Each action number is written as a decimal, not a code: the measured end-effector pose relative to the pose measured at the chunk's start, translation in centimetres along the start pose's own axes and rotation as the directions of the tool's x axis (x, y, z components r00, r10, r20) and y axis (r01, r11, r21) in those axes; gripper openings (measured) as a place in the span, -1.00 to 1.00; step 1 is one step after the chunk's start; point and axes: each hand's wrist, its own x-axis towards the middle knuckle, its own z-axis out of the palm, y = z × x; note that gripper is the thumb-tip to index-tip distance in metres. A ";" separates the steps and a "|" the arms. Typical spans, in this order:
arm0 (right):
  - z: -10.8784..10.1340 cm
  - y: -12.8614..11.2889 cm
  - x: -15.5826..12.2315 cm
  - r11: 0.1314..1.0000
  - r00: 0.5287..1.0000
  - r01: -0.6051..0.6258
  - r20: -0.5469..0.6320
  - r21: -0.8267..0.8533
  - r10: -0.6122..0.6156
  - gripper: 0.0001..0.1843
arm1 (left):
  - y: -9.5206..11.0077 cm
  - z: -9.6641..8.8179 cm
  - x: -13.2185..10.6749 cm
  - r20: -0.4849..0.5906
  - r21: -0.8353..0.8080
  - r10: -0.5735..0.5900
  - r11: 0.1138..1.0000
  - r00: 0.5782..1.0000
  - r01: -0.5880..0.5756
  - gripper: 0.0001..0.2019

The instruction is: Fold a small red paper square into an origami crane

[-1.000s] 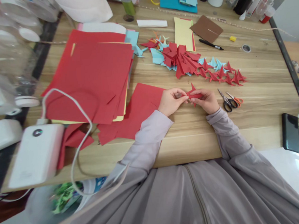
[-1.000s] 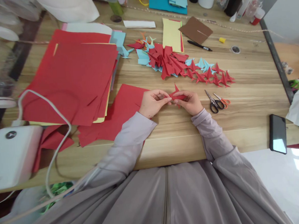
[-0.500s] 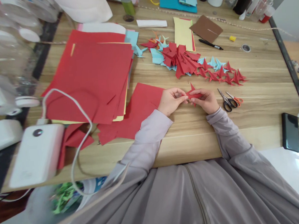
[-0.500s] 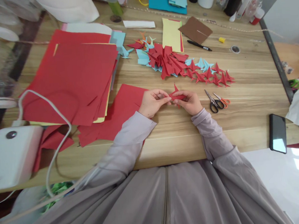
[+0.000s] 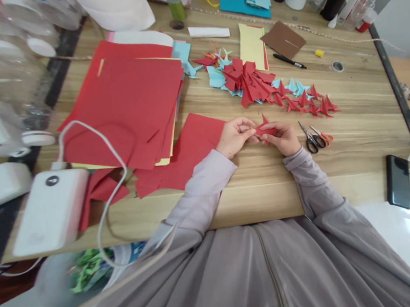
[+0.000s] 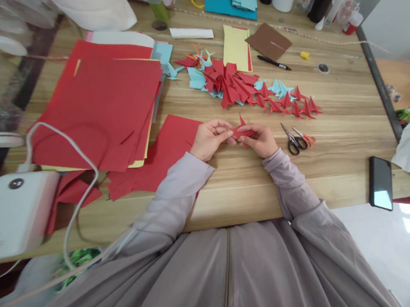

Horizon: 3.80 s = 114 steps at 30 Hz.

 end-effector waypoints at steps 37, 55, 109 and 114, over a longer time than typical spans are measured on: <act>0.0 0.4 -0.1 1.000 0.998 0.005 0.063 0.003 -0.005 -0.60 | 0.5 0.3 -0.1 -0.004 0.021 0.015 1.000 1.000 -0.015 -0.69; 0.5 0.1 -0.1 1.000 0.999 -0.020 0.034 0.021 0.020 -0.54 | 0.6 0.5 -0.3 0.041 0.007 0.020 1.000 0.999 -0.020 -0.60; 0.1 0.1 -0.2 0.998 0.997 0.000 0.081 0.059 -0.005 -0.57 | 0.7 0.0 0.1 0.101 -0.109 -0.147 0.981 0.984 0.158 -0.60; 0.1 0.3 -0.1 0.998 0.999 -0.005 0.052 0.067 0.001 -0.57 | 0.5 0.1 0.1 0.089 -0.123 -0.147 0.980 0.985 0.157 -0.64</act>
